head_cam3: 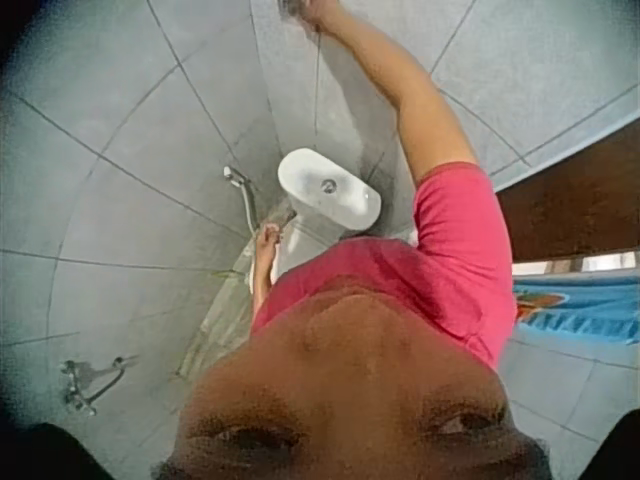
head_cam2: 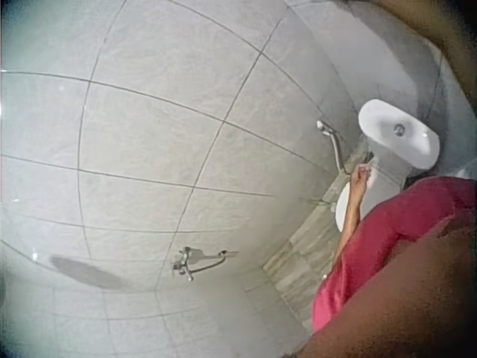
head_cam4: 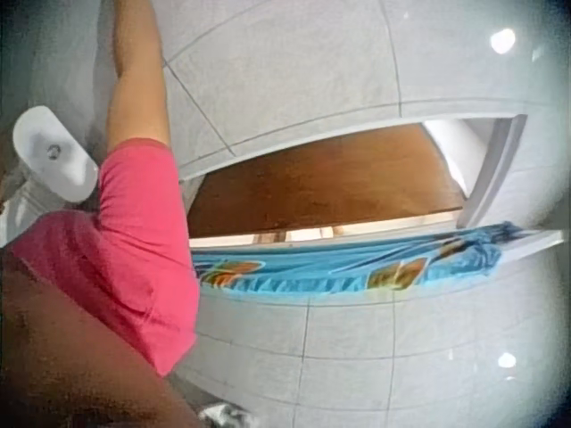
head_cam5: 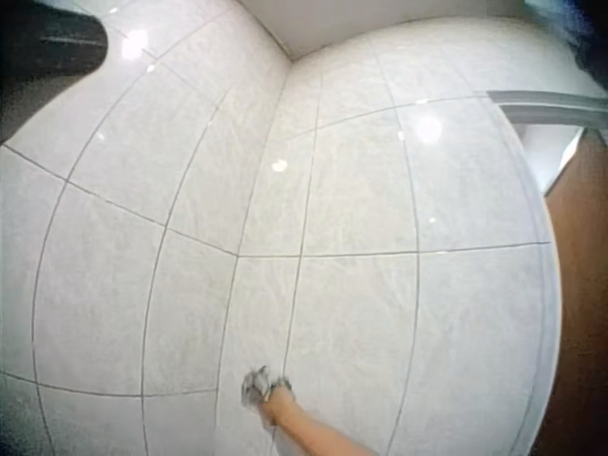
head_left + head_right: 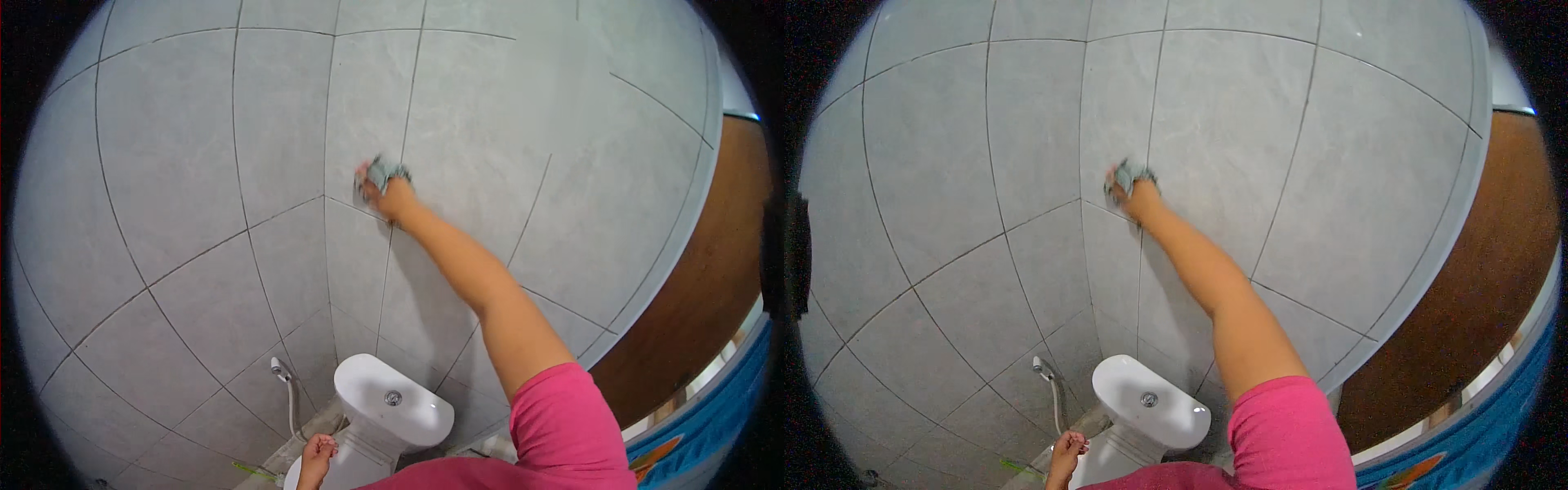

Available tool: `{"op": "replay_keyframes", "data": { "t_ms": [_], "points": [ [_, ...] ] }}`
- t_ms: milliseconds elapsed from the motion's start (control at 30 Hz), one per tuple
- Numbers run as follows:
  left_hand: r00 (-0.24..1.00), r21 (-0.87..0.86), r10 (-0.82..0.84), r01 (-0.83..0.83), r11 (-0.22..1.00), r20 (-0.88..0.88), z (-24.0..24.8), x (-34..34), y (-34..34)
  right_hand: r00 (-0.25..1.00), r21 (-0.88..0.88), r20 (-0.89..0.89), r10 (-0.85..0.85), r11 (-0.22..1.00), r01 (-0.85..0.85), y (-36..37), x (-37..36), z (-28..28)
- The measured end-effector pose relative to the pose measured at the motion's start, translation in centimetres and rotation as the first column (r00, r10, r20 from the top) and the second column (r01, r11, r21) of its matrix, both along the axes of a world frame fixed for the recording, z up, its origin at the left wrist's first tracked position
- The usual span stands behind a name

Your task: The person cleans the bathroom by wiping the tiled walls and the shower faucet with a cloth. They repeatedly rinse the cloth at the sink and wring it out before continuing to wipe different sections of the wall and fixtures.

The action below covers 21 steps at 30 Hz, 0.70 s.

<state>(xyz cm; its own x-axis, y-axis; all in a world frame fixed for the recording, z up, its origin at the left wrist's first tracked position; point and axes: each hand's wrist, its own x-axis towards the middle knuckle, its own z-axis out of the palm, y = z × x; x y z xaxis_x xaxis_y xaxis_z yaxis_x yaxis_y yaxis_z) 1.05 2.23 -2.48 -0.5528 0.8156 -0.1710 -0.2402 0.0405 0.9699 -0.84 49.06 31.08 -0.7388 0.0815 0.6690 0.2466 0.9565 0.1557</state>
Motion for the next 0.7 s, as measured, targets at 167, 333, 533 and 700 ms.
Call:
{"op": "replay_keyframes", "data": {
  "t_ms": [167,333,533,700],
  "points": [
    [1.0,-0.099,0.022,-0.021,0.995,0.009,2.2,0.7,-2.5,0.747,0.568,-0.216,-0.628,0.541,0.62,-5.5,6.3,15.2],
    [0.997,-0.004,-0.078,0.078,0.997,-0.02,3.3,1.6,-1.6,0.718,0.431,-0.27,-0.641,0.587,0.685,-5.1,18.0,23.0],
    [0.99,-0.007,-0.12,0.12,0.993,-0.069,5.1,1.6,-2.0,0.677,0.318,-0.451,-0.582,0.604,0.731,-9.4,20.4,14.1],
    [0.981,-0.022,-0.178,0.176,0.984,-0.081,5.3,2.1,-2.6,0.889,0.306,-0.195,-0.414,0.836,0.456,-8.3,20.3,-4.4]
  ]
}}
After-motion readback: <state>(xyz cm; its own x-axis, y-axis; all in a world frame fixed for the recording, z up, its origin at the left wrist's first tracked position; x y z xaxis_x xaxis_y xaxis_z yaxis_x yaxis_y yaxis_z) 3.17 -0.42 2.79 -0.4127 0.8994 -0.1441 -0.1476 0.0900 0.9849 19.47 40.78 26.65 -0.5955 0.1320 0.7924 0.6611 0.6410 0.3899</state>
